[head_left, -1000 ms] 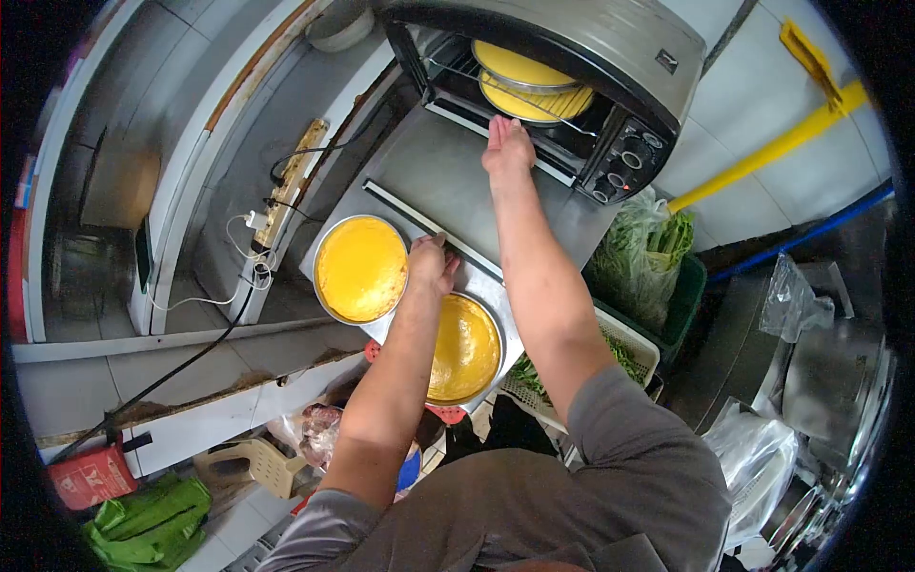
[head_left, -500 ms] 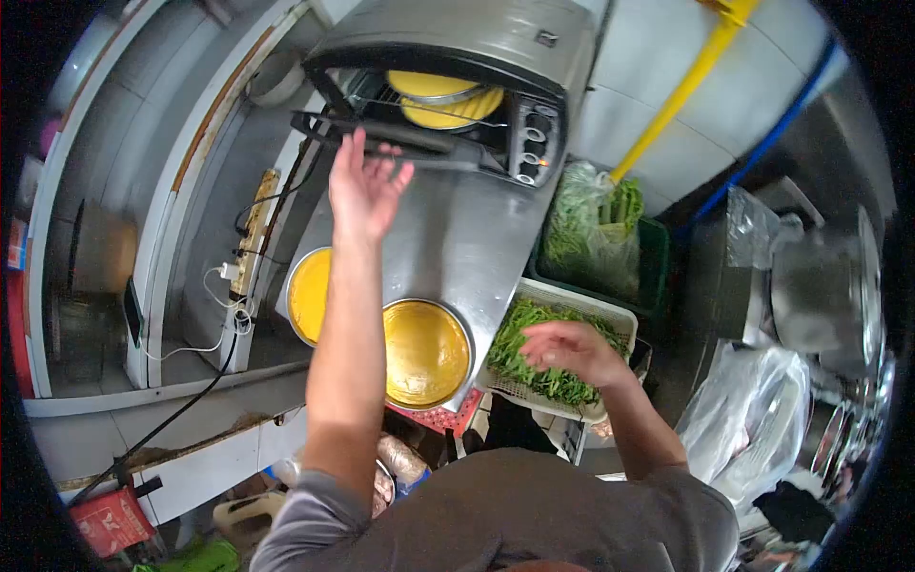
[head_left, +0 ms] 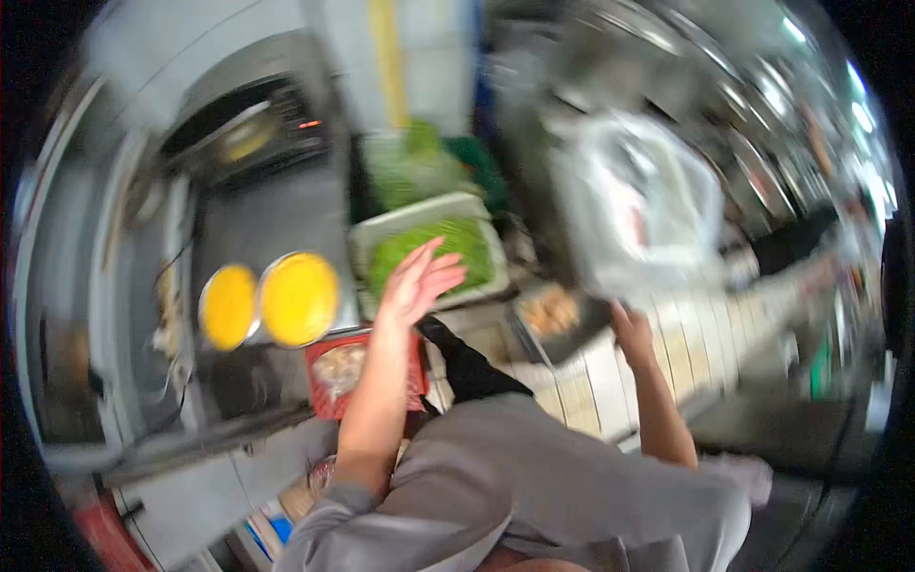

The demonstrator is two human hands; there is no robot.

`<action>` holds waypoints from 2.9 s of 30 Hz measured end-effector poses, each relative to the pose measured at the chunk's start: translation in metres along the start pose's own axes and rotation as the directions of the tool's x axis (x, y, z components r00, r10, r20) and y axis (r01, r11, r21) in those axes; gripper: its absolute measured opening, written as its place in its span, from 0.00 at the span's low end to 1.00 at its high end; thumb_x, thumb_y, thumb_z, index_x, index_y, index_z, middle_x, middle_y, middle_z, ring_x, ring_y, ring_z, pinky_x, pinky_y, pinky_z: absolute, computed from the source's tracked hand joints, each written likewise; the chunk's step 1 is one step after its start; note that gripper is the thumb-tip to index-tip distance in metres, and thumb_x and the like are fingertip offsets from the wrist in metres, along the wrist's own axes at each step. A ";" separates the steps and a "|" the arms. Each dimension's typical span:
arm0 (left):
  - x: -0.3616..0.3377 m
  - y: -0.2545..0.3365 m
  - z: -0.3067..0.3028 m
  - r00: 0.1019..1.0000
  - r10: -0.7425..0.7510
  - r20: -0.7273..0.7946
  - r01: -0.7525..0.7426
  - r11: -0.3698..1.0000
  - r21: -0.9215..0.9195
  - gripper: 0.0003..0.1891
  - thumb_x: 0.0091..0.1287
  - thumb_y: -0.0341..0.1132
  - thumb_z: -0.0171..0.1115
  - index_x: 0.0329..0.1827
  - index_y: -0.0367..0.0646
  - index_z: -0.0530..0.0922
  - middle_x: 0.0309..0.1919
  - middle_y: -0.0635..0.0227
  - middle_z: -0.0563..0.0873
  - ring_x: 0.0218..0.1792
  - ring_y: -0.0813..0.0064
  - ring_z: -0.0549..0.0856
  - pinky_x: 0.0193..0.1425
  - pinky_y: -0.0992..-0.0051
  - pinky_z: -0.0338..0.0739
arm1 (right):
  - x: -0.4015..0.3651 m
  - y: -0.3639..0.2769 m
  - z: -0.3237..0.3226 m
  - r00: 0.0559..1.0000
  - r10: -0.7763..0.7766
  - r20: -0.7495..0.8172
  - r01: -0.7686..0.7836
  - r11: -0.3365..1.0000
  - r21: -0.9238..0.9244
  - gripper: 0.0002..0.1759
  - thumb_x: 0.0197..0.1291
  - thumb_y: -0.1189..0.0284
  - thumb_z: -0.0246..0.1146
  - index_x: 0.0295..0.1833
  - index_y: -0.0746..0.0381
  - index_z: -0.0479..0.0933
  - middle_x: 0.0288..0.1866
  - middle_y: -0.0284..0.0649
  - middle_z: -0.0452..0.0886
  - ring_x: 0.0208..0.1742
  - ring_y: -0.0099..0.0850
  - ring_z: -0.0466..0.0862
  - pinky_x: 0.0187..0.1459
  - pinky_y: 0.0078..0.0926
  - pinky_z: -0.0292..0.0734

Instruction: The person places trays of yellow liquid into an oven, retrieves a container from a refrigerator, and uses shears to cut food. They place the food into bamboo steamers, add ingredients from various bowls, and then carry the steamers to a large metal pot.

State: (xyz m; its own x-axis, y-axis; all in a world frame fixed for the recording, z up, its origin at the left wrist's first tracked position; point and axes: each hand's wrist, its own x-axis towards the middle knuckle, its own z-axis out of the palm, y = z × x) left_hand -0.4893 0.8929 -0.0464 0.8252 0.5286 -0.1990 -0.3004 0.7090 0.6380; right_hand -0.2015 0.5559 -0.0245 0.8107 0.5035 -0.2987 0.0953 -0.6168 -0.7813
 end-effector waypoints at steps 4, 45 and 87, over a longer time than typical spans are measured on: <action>-0.067 -0.094 0.023 0.928 -0.064 -0.368 0.146 0.969 0.199 0.08 0.75 0.35 0.65 0.50 0.44 0.79 0.21 0.78 0.74 0.15 0.84 0.68 0.21 0.75 0.72 | -0.047 0.078 -0.086 0.963 -0.164 -0.215 0.175 0.984 0.032 0.17 0.74 0.62 0.59 0.39 0.64 0.81 0.23 0.34 0.74 0.24 0.23 0.75 0.27 0.28 0.72; 0.322 -1.004 1.131 -0.255 -0.639 0.726 0.073 0.736 0.673 0.32 0.82 0.54 0.47 0.80 0.43 0.65 0.72 0.57 0.76 0.70 0.63 0.75 0.71 0.60 0.71 | -0.164 0.476 -0.930 -0.348 -0.580 -0.736 -0.783 0.612 -0.112 0.23 0.59 0.81 0.68 0.61 0.65 0.78 0.51 0.46 0.86 0.53 0.42 0.87 0.61 0.41 0.79; 0.300 -1.432 1.277 -0.869 -0.355 -0.345 -0.457 0.844 0.282 0.35 0.72 0.50 0.66 0.74 0.35 0.70 0.62 0.52 0.82 0.59 0.63 0.84 0.62 0.66 0.79 | 0.404 0.495 -0.674 -0.729 0.137 0.671 0.196 0.980 0.013 0.30 0.79 0.47 0.50 0.73 0.56 0.69 0.67 0.36 0.78 0.64 0.33 0.77 0.59 0.31 0.72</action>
State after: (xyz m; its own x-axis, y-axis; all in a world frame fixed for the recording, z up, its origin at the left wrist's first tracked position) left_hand 0.7997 -0.5597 -0.0697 -0.7754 -0.5501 -0.3100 -0.4952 0.2251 0.8391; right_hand 0.5625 0.0463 -0.1623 -0.9653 -0.0462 -0.2571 0.2453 -0.4983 -0.8316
